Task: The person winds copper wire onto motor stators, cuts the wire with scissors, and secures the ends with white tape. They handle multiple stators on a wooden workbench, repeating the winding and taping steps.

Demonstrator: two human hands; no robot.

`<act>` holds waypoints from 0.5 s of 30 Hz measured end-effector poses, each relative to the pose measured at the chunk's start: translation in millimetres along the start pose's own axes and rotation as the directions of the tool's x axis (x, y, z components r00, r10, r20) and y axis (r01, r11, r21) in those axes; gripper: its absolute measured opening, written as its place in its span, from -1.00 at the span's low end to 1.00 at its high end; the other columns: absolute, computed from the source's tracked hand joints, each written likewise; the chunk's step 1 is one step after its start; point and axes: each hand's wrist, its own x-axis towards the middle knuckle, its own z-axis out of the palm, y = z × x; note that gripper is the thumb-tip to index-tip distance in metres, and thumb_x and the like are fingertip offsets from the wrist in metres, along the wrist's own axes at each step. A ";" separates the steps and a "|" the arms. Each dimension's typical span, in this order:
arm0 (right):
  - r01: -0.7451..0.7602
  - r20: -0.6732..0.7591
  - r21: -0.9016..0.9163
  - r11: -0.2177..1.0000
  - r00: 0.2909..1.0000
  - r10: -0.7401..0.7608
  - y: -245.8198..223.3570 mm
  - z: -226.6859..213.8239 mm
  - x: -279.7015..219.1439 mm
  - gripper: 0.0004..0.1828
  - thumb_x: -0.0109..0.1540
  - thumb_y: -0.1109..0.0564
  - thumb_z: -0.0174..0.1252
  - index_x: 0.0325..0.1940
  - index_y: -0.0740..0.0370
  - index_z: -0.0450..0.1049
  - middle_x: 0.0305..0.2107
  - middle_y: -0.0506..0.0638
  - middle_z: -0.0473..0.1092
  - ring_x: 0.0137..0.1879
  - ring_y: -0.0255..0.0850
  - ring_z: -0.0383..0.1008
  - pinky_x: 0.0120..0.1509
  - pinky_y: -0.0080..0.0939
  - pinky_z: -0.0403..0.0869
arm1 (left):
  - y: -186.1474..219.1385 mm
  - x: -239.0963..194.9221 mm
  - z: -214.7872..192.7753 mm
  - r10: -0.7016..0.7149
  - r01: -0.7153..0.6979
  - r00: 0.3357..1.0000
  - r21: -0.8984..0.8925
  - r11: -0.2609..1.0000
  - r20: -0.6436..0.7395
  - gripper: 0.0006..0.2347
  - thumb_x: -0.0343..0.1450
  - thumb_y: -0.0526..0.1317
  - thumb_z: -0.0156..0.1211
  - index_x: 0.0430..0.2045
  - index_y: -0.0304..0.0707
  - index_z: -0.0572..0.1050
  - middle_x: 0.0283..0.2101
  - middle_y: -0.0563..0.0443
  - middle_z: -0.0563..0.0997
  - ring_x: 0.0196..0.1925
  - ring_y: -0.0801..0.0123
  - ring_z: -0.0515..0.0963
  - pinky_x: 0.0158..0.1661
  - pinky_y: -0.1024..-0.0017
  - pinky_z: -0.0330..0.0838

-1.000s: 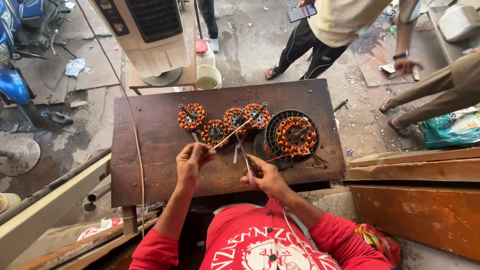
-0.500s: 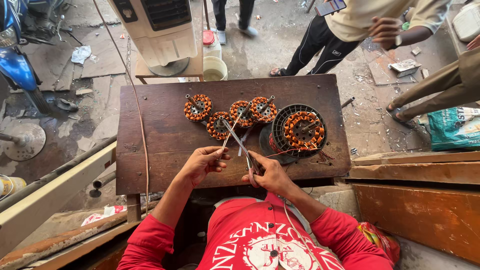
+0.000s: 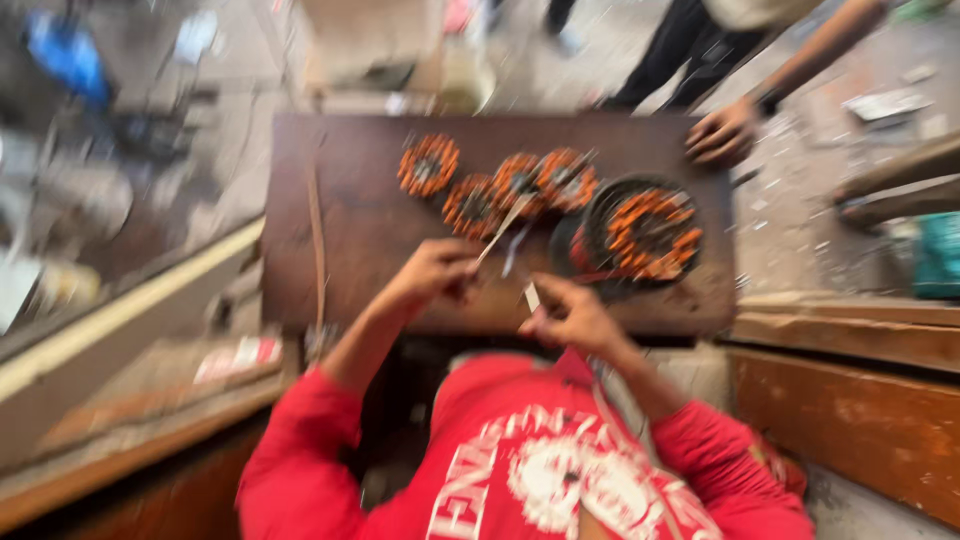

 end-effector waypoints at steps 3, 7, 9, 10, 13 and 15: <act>-0.114 0.106 0.166 0.980 0.990 0.097 18.3 -6.4 -2.0 -0.17 0.15 0.12 0.33 0.47 0.30 0.21 -0.25 -0.03 0.56 -0.24 -0.40 0.57 -0.29 -0.41 0.49 | -9.6 -7.9 -6.3 0.027 -0.028 0.999 0.035 0.999 0.047 -0.70 0.47 -0.28 0.22 0.10 -0.35 0.53 -0.35 -0.06 0.67 -0.47 0.40 0.66 -0.48 0.43 0.60; -0.188 0.149 0.178 0.966 0.975 0.163 18.3 -14.9 6.1 -0.10 0.10 0.13 0.40 0.49 0.30 0.22 -0.39 -0.05 0.45 -0.41 -0.39 0.42 -0.40 -0.40 0.38 | 2.9 2.7 -7.3 -0.028 0.025 0.999 0.083 0.996 0.031 -0.72 0.46 -0.35 0.19 0.07 -0.35 0.56 -0.40 -0.07 0.67 -0.52 0.36 0.68 -0.48 0.43 0.62; -0.245 0.143 0.154 0.957 0.964 0.223 13.6 -9.0 5.4 -0.09 0.06 0.13 0.38 0.46 0.27 0.21 -0.42 -0.06 0.47 -0.46 -0.39 0.39 -0.44 -0.39 0.36 | 6.9 -5.9 -3.9 -0.023 0.019 0.999 0.124 0.992 0.029 -0.72 0.45 -0.36 0.17 0.07 -0.33 0.57 -0.41 -0.06 0.66 -0.53 0.38 0.67 -0.50 0.43 0.61; -0.235 0.152 0.149 0.961 0.965 0.213 10.8 -6.8 6.3 -0.10 0.07 0.14 0.38 0.47 0.28 0.22 -0.43 -0.07 0.45 -0.46 -0.39 0.39 -0.44 -0.39 0.37 | 9.9 -8.5 -3.1 -0.022 0.017 0.999 0.145 0.989 0.029 -0.72 0.45 -0.36 0.16 0.07 -0.32 0.57 -0.42 -0.06 0.66 -0.53 0.39 0.67 -0.51 0.43 0.60; -0.216 0.165 0.142 0.966 0.967 0.193 6.9 -2.8 8.6 -0.11 0.08 0.16 0.39 0.47 0.31 0.23 -0.42 -0.09 0.41 -0.45 -0.39 0.38 -0.44 -0.40 0.37 | 16.2 -12.1 -0.7 -0.012 0.003 0.999 0.218 0.976 0.040 -0.70 0.46 -0.35 0.15 0.10 -0.28 0.55 -0.43 -0.03 0.65 -0.52 0.41 0.68 -0.50 0.45 0.61; -0.203 0.158 0.145 0.968 0.971 0.180 8.5 -1.8 9.4 -0.12 0.09 0.18 0.39 0.46 0.32 0.22 -0.40 -0.10 0.42 -0.45 -0.39 0.38 -0.44 -0.40 0.36 | 17.6 -13.5 0.1 -0.021 0.015 0.999 0.243 0.970 0.024 -0.69 0.46 -0.34 0.15 0.12 -0.26 0.54 -0.43 -0.01 0.65 -0.52 0.42 0.68 -0.50 0.46 0.61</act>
